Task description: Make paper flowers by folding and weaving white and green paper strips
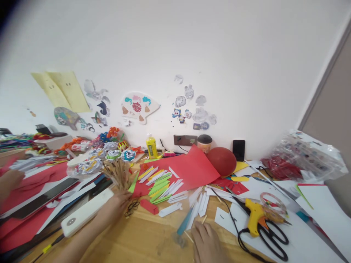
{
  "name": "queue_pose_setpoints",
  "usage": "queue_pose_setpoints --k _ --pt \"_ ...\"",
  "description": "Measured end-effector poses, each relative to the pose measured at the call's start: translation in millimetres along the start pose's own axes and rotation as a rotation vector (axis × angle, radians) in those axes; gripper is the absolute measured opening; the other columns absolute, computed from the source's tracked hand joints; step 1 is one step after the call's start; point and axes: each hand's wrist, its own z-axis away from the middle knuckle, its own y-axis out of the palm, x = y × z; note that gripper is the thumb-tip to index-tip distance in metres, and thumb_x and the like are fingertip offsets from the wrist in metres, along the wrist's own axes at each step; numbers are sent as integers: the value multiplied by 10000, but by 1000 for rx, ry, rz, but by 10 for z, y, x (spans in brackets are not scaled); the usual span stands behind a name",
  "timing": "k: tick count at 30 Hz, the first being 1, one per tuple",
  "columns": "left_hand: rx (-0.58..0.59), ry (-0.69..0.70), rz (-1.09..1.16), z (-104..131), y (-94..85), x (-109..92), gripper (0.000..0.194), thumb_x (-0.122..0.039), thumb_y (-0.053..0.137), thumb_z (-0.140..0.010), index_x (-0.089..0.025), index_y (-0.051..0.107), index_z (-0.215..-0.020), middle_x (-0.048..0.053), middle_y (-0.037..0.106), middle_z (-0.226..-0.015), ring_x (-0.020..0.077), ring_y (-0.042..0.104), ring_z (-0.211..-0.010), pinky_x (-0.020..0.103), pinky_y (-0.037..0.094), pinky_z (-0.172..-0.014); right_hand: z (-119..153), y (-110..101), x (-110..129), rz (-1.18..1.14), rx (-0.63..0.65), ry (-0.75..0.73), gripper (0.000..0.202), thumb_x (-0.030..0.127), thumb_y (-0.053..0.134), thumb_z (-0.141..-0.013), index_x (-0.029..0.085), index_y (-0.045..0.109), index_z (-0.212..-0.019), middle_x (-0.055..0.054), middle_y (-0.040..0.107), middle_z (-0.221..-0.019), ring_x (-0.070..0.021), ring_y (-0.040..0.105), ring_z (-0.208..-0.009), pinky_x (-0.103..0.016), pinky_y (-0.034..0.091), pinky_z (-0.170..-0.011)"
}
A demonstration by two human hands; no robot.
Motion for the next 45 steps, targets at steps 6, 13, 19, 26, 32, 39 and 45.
queue_pose_setpoints --k 6,13,19,26,32,39,45 --pt "-66 -137 -104 -26 35 -69 353 -295 361 -821 -178 564 -1086 111 626 -1037 226 552 -980 319 388 -853 9 -3 4 0 -1 4 367 60 462 -652 209 572 -969 -32 630 -964 -196 547 -819 -280 440 -717" --pt "139 -146 -79 -292 -40 -288 181 -268 484 -745 -166 632 -764 101 651 -824 230 605 -784 289 419 -692 29 27 1 -22 23 25 359 60 457 -657 209 576 -961 -37 627 -973 -195 553 -825 -283 448 -729" --pt "-45 -111 25 -529 -396 -552 227 -261 380 -804 -165 586 -805 71 638 -835 181 571 -793 259 410 -718 5 -32 -37 -119 26 78 359 87 471 -688 226 563 -1006 -53 613 -1012 -210 565 -880 -329 459 -767" --pt "76 -90 863 -256 -24 -1421 202 -363 561 -693 -164 561 -659 -11 535 -556 127 498 -526 226 388 -521 -615 -243 185 -769 39 460 378 232 459 -804 203 440 -1180 -71 591 -1067 -169 589 -861 -290 479 -743" --pt "173 -181 1218 -58 268 -1780 240 -385 590 -671 -156 518 -651 -43 488 -531 91 451 -472 213 365 -486 -873 -201 392 -960 15 545 173 256 473 -802 160 586 -713 -8 599 -660 -140 555 -642 -236 427 -613" --pt "27 -321 1159 -52 172 -1451 316 -436 619 -621 -161 546 -759 -50 519 -520 105 485 -479 226 380 -505 -765 -139 269 -1061 -6 704 242 348 470 -792 156 548 -665 28 490 -534 -120 487 -527 -215 386 -515" --pt "-158 -502 1178 54 -5 -797 438 -474 661 -579 -156 545 -857 -29 583 -597 117 546 -530 234 432 -537 -698 -237 -41 -952 -61 717 269 386 471 -790 156 564 -682 10 520 -558 -140 508 -555 -242 407 -557"
